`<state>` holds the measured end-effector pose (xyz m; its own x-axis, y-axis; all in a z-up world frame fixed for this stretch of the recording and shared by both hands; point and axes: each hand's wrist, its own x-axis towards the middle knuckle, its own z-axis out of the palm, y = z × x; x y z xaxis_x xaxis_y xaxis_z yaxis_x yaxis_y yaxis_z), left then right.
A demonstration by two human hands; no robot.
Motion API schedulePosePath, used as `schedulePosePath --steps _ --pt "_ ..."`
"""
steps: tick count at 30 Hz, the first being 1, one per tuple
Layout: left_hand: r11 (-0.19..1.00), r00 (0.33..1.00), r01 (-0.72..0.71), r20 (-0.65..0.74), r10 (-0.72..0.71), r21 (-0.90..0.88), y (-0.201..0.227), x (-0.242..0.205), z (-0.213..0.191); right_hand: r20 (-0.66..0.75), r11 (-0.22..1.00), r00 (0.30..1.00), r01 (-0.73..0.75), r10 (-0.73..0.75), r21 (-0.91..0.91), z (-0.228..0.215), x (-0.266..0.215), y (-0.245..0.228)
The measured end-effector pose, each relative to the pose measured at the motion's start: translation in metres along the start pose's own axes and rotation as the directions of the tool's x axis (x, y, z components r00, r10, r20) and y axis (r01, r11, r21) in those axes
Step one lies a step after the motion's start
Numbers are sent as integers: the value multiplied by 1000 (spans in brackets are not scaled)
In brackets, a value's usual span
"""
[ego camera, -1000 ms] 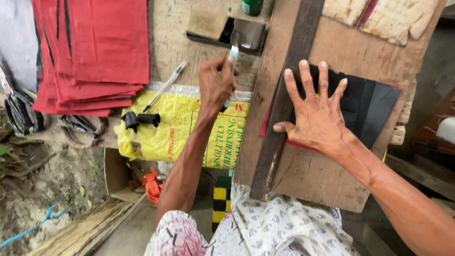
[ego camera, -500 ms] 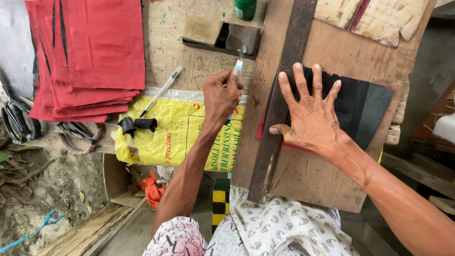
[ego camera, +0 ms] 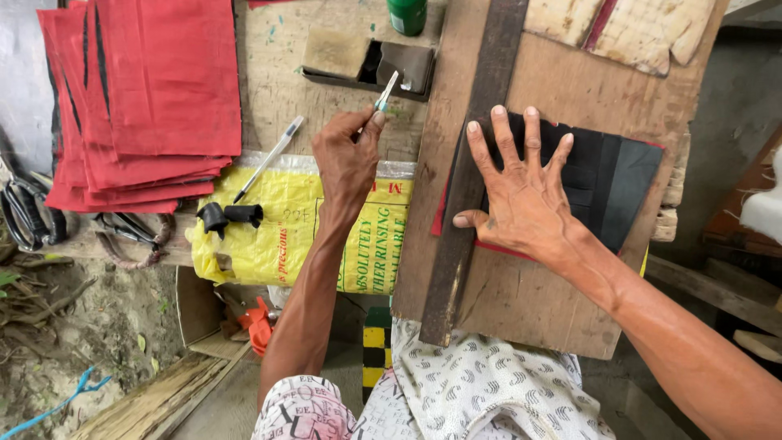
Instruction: The person uses a metal ruler and a utility knife to cut a black fabric pouch attached to a red backing. They align the ruler along the edges and slice the material, then flip the pouch to apply a white substance along the seams using a syringe-like tool.
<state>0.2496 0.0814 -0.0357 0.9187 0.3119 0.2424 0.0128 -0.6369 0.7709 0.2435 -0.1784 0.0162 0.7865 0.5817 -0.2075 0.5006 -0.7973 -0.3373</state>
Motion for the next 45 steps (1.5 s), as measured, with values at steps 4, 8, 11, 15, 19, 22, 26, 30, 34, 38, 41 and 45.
schedulePosePath --steps 4,8,11,15,19,22,26,30,34,38,41,45 --pt "998 994 54 92 -53 -11 -6 -3 13 -6 1000 1000 -12 12 2 0 2 -2" --pt "998 998 26 56 -29 66 -10 -5 19 7 1000 1000 -8 8 -4 -1 1 -3" --pt "1000 997 -26 74 26 0 -11 -6 17 12 1000 999 -30 30 0 -1 1 -4" --pt "998 1000 -21 1 21 61 -4 0 15 -3 1000 1000 -17 17 3 -4 0 -3" --pt "999 999 17 49 -15 -29 2 -4 12 7 1000 1000 -21 21 1 -1 0 -3" --pt "999 999 20 38 -21 27 2 -2 12 -2 1000 1000 -14 14 2 0 0 0" --pt "995 998 -13 68 6 98 -6 -5 11 21 1000 1000 -8 8 0 4 1 1" --pt "996 995 -89 54 88 15 -12 -9 19 12 1000 1000 -7 7 -10 5 0 4" --pt "999 997 15 76 -17 29 -21 -14 20 25 1000 1000 -10 10 -5 6 -1 3" --pt "991 993 -86 86 77 99 -24 -13 19 20 1000 1000 -16 16 0 5 0 1" --pt "995 997 -64 53 60 77 -22 -13 22 2 1000 1000 -6 6 0 4 -1 2" --pt "997 994 20 110 -12 -74 -19 -14 19 -5 1000 1000 -10 10 -9 2 0 0"
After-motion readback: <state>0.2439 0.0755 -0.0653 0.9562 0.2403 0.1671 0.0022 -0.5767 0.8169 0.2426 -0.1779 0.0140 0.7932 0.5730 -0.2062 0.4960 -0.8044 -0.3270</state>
